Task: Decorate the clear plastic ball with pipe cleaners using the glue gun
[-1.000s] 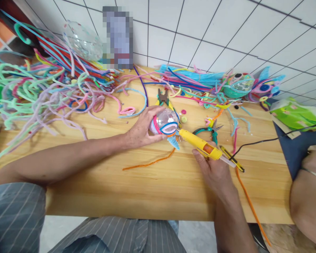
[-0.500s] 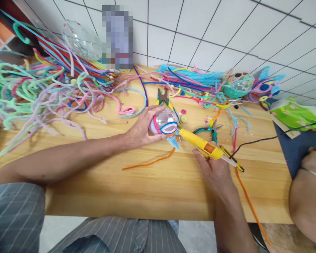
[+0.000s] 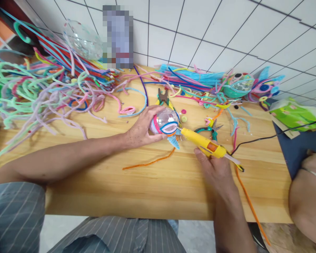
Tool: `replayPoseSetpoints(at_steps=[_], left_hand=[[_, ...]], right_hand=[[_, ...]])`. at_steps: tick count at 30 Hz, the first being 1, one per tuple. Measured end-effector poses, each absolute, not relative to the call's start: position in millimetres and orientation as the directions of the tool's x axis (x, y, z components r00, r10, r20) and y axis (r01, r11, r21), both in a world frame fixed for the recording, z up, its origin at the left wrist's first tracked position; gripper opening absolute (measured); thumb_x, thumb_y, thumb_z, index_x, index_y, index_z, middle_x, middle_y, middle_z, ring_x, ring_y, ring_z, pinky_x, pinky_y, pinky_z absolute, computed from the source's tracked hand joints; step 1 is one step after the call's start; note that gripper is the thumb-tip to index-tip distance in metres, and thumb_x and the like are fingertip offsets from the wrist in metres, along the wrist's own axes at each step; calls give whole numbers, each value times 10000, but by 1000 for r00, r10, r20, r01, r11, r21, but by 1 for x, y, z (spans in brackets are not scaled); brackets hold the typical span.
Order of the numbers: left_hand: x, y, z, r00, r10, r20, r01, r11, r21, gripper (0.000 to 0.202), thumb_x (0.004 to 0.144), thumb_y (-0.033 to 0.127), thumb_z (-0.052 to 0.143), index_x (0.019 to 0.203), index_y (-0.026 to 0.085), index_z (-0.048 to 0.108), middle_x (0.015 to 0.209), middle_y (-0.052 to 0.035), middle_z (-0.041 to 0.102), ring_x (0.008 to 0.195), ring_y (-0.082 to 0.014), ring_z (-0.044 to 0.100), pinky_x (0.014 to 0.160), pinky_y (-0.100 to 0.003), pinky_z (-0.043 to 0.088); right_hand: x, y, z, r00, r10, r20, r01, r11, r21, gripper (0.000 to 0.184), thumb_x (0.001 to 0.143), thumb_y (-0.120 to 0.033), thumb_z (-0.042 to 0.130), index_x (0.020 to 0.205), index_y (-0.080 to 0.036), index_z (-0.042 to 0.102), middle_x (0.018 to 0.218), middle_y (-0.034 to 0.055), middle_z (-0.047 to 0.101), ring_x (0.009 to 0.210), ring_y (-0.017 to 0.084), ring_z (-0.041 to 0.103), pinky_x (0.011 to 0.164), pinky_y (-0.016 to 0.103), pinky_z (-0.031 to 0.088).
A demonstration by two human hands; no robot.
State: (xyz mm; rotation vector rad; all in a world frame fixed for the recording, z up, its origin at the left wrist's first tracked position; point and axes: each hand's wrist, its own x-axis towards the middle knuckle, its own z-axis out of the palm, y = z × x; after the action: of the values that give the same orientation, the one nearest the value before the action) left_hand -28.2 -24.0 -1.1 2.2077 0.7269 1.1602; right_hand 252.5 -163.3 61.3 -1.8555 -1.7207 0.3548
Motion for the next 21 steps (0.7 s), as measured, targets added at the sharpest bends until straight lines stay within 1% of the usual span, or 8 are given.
replayPoseSetpoints(at_steps=[4,6,8,10,12,14,17,21], left_hand=[[-29,-23,-3,481,656,582,207,-730,651,895,889,611,789,1597,233,394,1567,-205,535,1485,-365,516,1236,-565,451],[-30,-23,-4,481,649,589,210,-738,642,895,887,596,796,1600,236,391,1558,-203,541,1476,-366,520,1232,-574,451],[-31,-22,-4,479,639,602,208,-749,629,892,884,568,806,1600,231,394,1543,-202,550,1460,-366,529,1224,-579,457],[-32,-22,-3,477,629,613,207,-759,618,892,881,542,813,1602,225,394,1530,-197,557,1440,-361,542,1219,-577,464],[-33,-22,-3,481,638,602,217,-752,623,896,878,549,809,1606,230,396,1533,-189,554,1447,-360,539,1223,-583,463],[-35,-23,-2,488,656,576,231,-733,639,892,880,569,798,1607,236,401,1544,-186,549,1464,-364,527,1232,-596,454],[-36,-25,0,494,659,567,236,-729,642,881,886,571,791,1606,248,398,1551,-185,548,1468,-368,526,1233,-607,453],[-36,-27,3,498,648,576,232,-740,632,881,891,528,803,1610,256,373,1559,-190,543,1467,-371,528,1227,-608,458]], right_hand=[[256,-165,78,256,955,148,598,-35,-801,233,890,-489,722,859,-260,691,850,59,744,772,263,697,749,433,590],[266,-165,89,310,933,185,496,8,-869,198,871,-442,735,896,-250,693,892,69,745,720,236,659,732,432,567],[287,-162,97,388,895,222,446,28,-895,207,834,-416,761,927,-245,692,937,77,740,684,209,622,721,424,541],[318,-157,99,480,848,224,448,-17,-894,228,804,-416,778,924,-248,682,983,93,737,694,202,615,711,409,527],[354,-150,94,549,810,206,486,-109,-867,265,792,-465,772,903,-254,656,1056,129,742,746,217,636,699,397,527],[388,-143,83,597,776,202,521,-184,-833,321,763,-524,771,859,-262,610,1047,147,741,760,227,651,646,379,515],[423,-136,62,626,751,210,564,-250,-787,364,731,-560,780,767,-285,544,837,100,697,677,214,625,551,349,465],[447,-136,42,590,771,240,652,-280,-705,398,763,-599,747,707,-324,465,598,-4,530,582,196,557,505,337,421]])
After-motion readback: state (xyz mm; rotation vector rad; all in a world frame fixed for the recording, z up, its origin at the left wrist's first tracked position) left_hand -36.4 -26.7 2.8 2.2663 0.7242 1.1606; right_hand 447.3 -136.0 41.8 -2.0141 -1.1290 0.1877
